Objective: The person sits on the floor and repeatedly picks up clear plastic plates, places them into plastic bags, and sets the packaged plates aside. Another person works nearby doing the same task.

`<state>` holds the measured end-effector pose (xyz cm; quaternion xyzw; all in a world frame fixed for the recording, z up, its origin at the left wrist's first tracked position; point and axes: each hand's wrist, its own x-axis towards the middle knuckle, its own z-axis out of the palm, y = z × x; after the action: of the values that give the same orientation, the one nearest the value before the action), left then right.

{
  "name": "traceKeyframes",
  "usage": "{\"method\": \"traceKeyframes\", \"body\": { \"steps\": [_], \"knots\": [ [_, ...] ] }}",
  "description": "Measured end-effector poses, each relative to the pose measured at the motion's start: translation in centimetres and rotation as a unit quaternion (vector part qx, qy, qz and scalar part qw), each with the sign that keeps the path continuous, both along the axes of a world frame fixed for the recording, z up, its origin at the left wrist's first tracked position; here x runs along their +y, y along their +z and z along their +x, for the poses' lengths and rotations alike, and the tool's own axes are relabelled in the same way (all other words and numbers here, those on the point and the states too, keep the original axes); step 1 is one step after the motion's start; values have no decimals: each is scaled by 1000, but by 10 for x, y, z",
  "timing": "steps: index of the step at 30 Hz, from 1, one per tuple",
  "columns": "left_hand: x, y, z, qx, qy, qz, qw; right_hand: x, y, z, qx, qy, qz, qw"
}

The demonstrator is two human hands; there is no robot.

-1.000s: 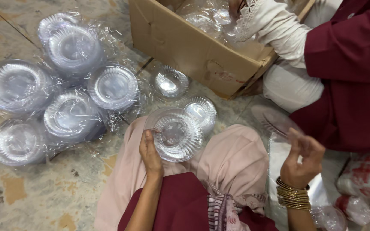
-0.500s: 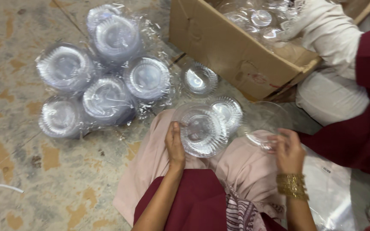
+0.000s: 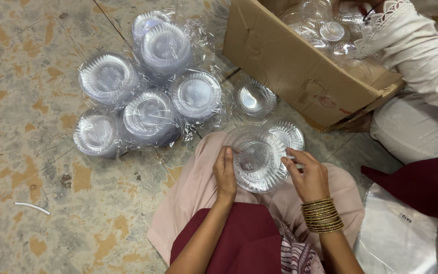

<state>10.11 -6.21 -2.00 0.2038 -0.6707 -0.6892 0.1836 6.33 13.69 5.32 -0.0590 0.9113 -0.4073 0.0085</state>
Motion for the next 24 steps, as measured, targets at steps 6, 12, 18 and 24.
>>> {"method": "traceKeyframes", "body": {
  "steps": [6,12,18,24],
  "knots": [
    [0,7,-1,17,3,-8,1000,-9,22,8,25,-25,3,999],
    [1,11,-1,-8,-2,4,1000,2,11,13,41,-53,-40,997],
    [3,9,-1,21,-6,-14,1000,9,0,6,-115,-38,-156,980],
    [-1,-3,-1,20,3,16,1000,20,12,8,-161,-78,-280,943]
  ]
}}
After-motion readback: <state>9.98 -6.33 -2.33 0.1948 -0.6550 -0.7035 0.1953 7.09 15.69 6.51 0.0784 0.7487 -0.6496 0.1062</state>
